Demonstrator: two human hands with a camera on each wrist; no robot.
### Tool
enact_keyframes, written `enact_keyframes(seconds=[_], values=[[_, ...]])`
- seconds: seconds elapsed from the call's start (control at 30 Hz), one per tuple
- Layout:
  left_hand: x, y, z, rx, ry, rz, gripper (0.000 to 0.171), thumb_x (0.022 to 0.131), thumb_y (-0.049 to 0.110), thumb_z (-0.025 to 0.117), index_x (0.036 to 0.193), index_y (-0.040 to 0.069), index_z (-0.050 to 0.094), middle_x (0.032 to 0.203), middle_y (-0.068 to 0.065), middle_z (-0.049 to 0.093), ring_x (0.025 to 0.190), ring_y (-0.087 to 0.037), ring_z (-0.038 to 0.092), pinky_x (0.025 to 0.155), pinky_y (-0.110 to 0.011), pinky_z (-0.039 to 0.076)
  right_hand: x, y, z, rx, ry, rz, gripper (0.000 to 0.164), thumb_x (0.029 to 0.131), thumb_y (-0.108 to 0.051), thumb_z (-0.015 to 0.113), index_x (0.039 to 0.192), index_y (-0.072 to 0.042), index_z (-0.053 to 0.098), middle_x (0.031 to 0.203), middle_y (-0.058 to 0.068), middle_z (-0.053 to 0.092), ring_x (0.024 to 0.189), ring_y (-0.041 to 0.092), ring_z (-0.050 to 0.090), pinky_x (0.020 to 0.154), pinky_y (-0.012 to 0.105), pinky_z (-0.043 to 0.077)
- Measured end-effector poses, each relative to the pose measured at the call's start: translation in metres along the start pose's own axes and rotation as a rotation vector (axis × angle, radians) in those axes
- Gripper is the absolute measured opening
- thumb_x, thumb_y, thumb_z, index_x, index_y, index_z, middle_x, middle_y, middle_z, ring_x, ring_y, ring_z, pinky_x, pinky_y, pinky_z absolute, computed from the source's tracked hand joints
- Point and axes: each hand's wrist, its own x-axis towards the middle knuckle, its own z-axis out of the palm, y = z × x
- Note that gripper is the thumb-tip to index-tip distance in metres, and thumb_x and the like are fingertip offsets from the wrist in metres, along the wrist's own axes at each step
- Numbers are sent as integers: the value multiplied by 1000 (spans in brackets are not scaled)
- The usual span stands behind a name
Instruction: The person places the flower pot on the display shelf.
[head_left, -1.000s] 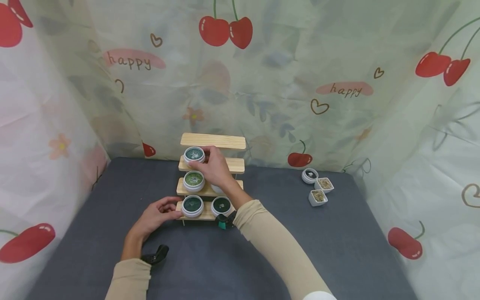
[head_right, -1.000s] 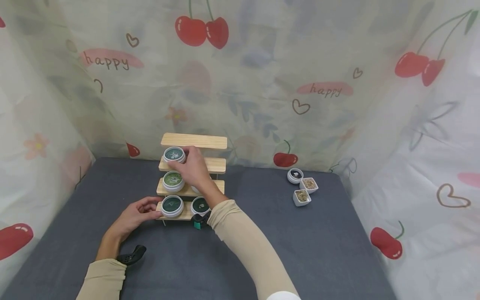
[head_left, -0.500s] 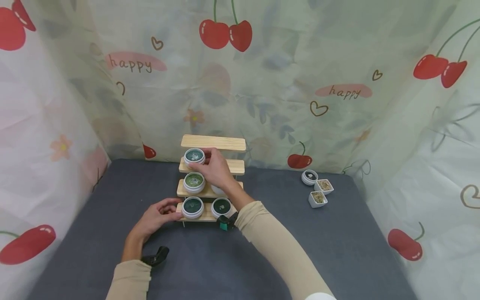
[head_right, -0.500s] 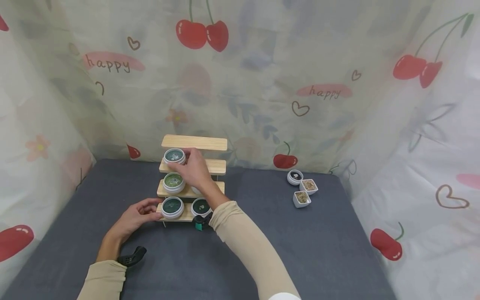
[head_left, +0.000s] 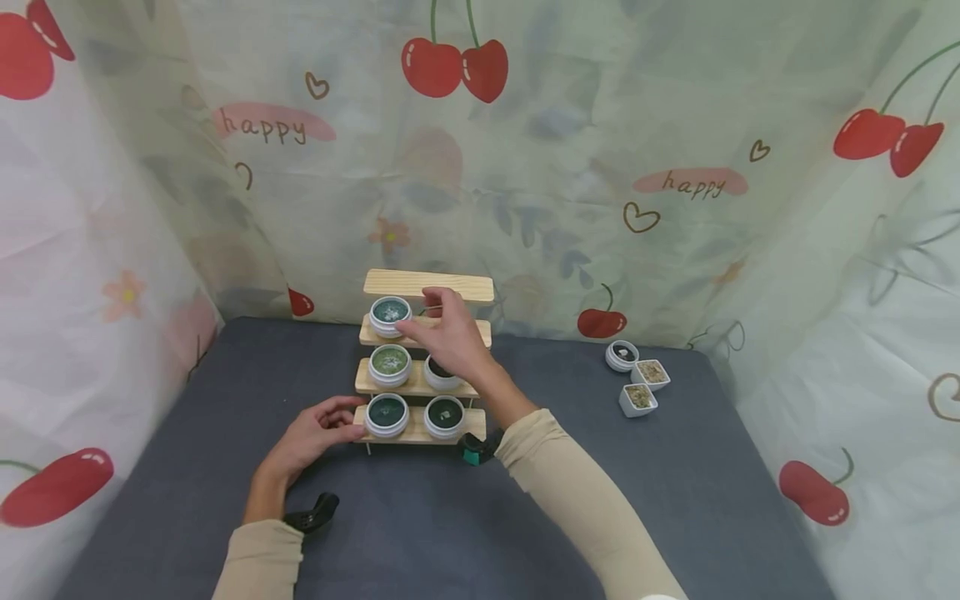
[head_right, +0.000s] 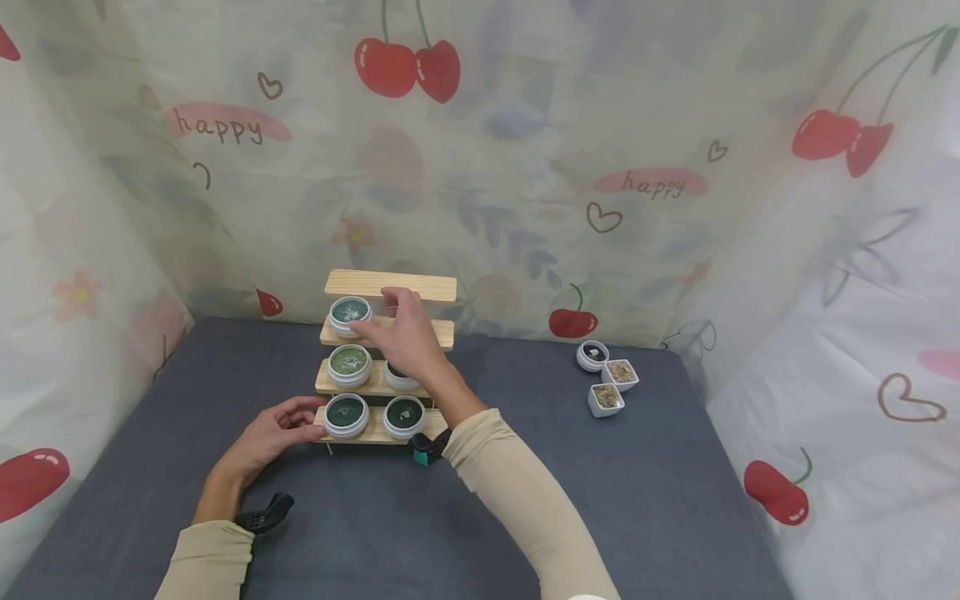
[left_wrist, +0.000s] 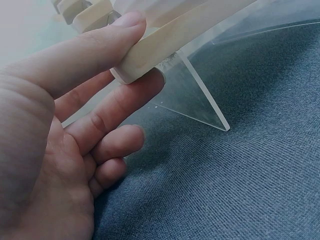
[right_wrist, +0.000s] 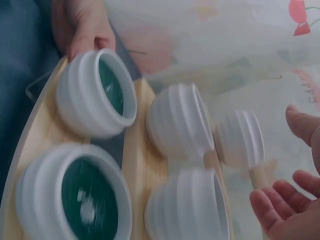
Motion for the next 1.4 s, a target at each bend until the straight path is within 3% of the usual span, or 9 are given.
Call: enact_keyframes(seconds=[0.17, 0.37, 0.6, 1.07, 1.4], values=[[1, 0, 0, -2, 0, -1, 68, 87, 34, 82, 143, 8, 53, 98, -5, 68, 88, -12, 66, 82, -27, 51, -8, 13, -18, 5, 31, -59, 70, 93, -33, 76, 149, -7, 43, 145, 13, 49, 132, 28, 52, 103, 44, 49], [0, -1, 0, -6, -5, 3, 67, 88, 32, 82, 143, 7, 53, 98, -5, 69, 88, -12, 67, 82, -26, 51, -18, 33, -42, 34, 96, -58, 68, 93, -30, 76, 148, -7, 43, 146, 15, 50, 133, 33, 52, 105, 46, 48], [3, 0, 0, -7, -6, 9, 68, 87, 33, 82, 143, 8, 53, 98, -5, 69, 88, -12, 67, 82, -26, 51, -30, 59, -73, 33, 169, 1, 70, 94, -36, 74, 150, -9, 41, 147, 10, 50, 136, 30, 50, 107, 47, 46], [2, -3, 0, 5, 11, 6, 66, 87, 34, 82, 142, 10, 54, 97, -2, 68, 86, -12, 64, 79, -25, 50, -62, 118, -125, 4, 324, 126, 73, 93, -40, 75, 151, -10, 42, 148, 14, 49, 136, 33, 50, 108, 50, 46], [2, -3, 0, -2, 11, 6, 66, 87, 33, 82, 142, 9, 55, 97, -5, 68, 86, -12, 63, 79, -26, 50, -93, 163, -159, -62, 531, 197, 69, 93, -31, 76, 147, -2, 45, 143, 22, 49, 134, 38, 49, 112, 52, 39]])
